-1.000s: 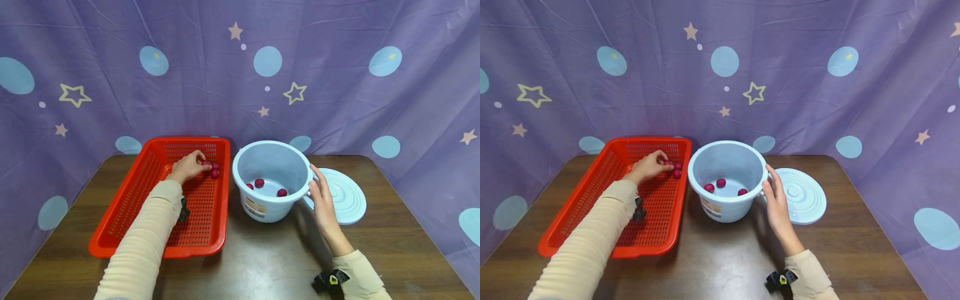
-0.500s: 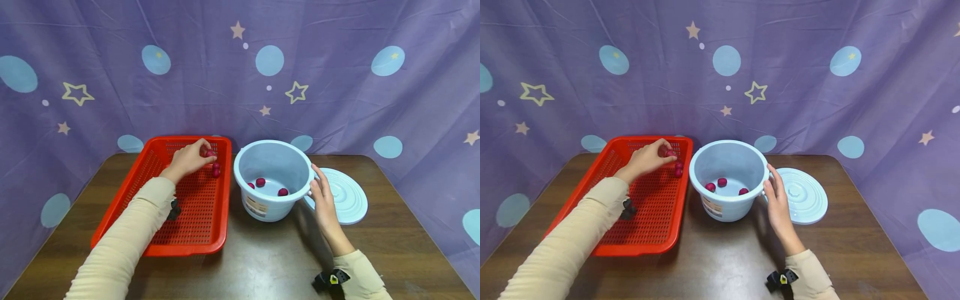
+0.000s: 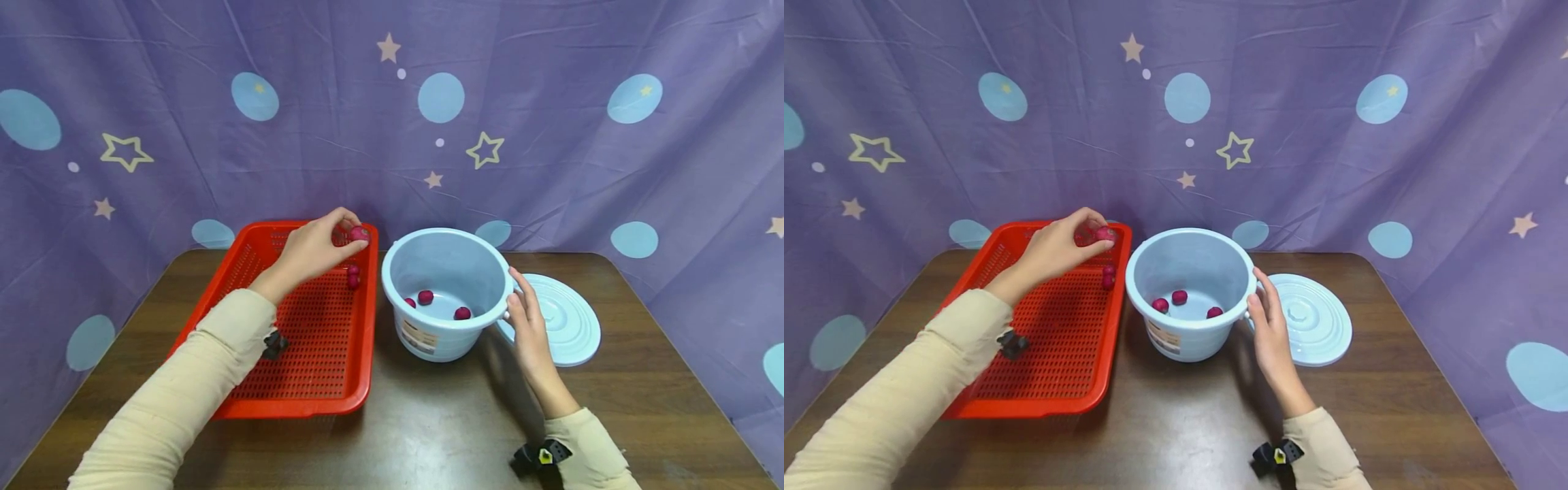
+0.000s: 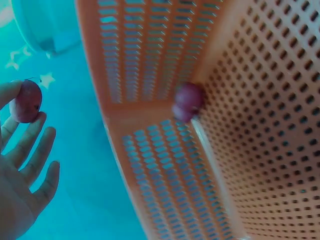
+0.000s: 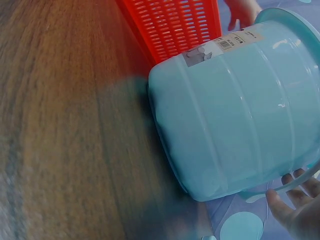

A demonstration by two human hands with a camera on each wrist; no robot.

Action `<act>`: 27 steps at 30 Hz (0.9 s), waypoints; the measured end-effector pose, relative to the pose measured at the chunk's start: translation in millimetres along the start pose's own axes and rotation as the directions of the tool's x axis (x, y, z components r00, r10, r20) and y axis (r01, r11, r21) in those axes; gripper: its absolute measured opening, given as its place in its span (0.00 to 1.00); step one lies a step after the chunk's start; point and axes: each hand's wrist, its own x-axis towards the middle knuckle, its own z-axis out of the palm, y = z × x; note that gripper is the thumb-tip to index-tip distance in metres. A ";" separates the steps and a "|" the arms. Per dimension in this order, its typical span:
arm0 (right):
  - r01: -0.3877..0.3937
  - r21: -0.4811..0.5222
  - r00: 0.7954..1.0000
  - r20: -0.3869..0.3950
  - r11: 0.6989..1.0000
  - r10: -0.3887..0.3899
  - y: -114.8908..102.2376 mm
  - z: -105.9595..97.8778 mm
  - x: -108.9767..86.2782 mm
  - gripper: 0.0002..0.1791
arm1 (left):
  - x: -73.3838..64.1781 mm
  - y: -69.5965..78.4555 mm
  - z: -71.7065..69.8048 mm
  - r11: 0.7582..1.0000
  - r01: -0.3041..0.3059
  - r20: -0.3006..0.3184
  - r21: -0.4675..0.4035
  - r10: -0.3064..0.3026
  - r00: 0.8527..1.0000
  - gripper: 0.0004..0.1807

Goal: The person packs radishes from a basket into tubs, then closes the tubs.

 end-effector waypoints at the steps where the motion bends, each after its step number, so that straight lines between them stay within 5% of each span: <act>1: 0.000 0.000 1.000 0.001 1.000 0.000 0.1 -0.1 0.0 0.27 | -0.5 4.4 -0.8 1.000 -0.014 -0.003 -0.005 0.014 1.000 0.19; 15: 0.001 0.012 1.000 0.005 1.000 -0.001 -1.2 0.3 0.5 0.27 | -9.1 55.3 3.7 0.987 -0.138 0.024 -0.085 0.141 0.990 0.19; 27: -0.009 0.008 1.000 0.006 1.000 0.009 -2.5 -0.8 1.1 0.27 | -11.6 94.0 13.3 0.958 -0.254 0.099 -0.133 0.268 0.958 0.17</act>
